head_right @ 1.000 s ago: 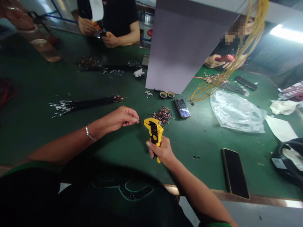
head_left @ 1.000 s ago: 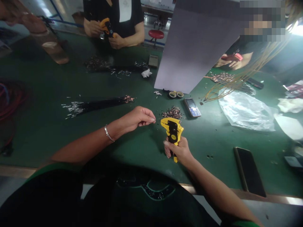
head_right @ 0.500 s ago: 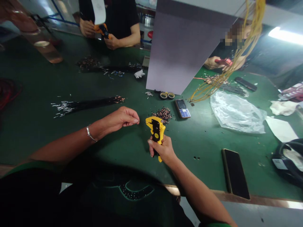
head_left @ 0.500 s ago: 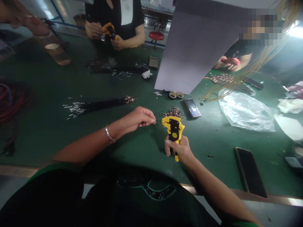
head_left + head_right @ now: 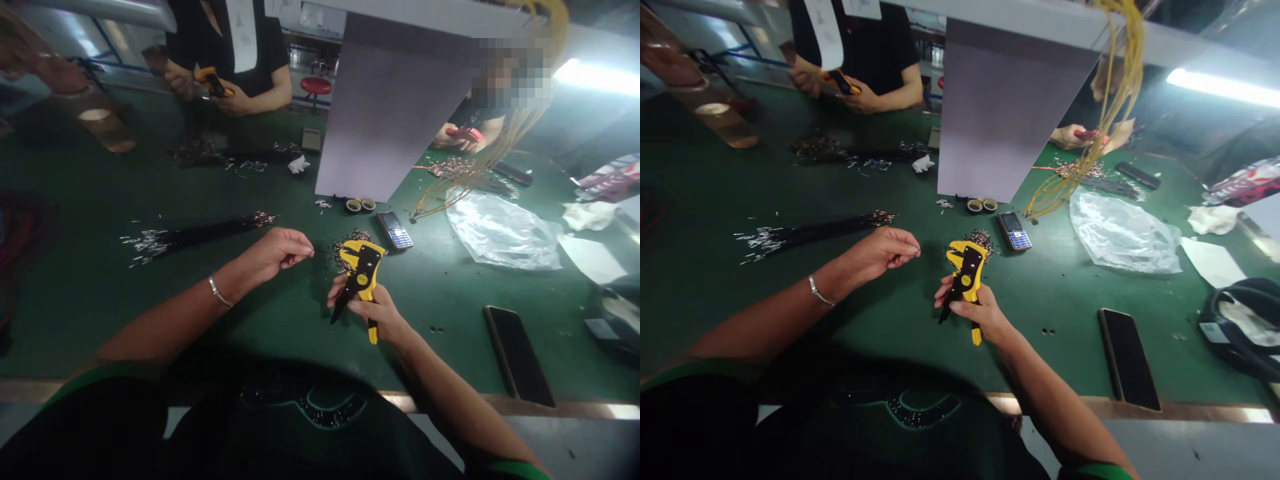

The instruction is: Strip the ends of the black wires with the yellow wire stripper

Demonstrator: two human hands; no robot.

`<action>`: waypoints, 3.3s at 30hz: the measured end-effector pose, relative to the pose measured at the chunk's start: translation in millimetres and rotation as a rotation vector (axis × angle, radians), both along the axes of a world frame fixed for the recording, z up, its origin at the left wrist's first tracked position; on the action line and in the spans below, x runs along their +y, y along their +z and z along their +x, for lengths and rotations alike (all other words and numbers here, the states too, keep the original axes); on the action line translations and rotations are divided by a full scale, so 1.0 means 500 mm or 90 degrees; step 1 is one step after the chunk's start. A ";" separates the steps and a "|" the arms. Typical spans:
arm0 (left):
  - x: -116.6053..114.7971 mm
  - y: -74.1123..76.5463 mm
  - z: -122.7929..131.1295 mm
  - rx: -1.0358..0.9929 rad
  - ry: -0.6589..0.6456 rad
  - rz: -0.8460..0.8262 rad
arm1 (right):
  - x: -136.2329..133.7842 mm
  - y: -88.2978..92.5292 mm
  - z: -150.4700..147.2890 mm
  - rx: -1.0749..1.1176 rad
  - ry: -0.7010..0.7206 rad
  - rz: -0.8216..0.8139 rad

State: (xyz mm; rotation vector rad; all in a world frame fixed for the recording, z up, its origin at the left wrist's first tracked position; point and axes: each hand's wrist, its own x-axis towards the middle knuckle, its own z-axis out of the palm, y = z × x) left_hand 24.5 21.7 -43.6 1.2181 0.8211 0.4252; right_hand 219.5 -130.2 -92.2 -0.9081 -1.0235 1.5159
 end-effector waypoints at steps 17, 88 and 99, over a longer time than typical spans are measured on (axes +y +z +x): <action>-0.008 0.012 0.000 -0.007 -0.017 0.008 | 0.001 0.015 -0.003 -0.218 -0.117 0.097; -0.035 0.035 0.000 -0.006 -0.103 0.048 | -0.035 -0.009 -0.054 -0.155 -0.039 -0.081; -0.033 0.038 0.004 0.021 -0.067 0.071 | -0.031 -0.031 -0.040 -0.140 -0.025 -0.056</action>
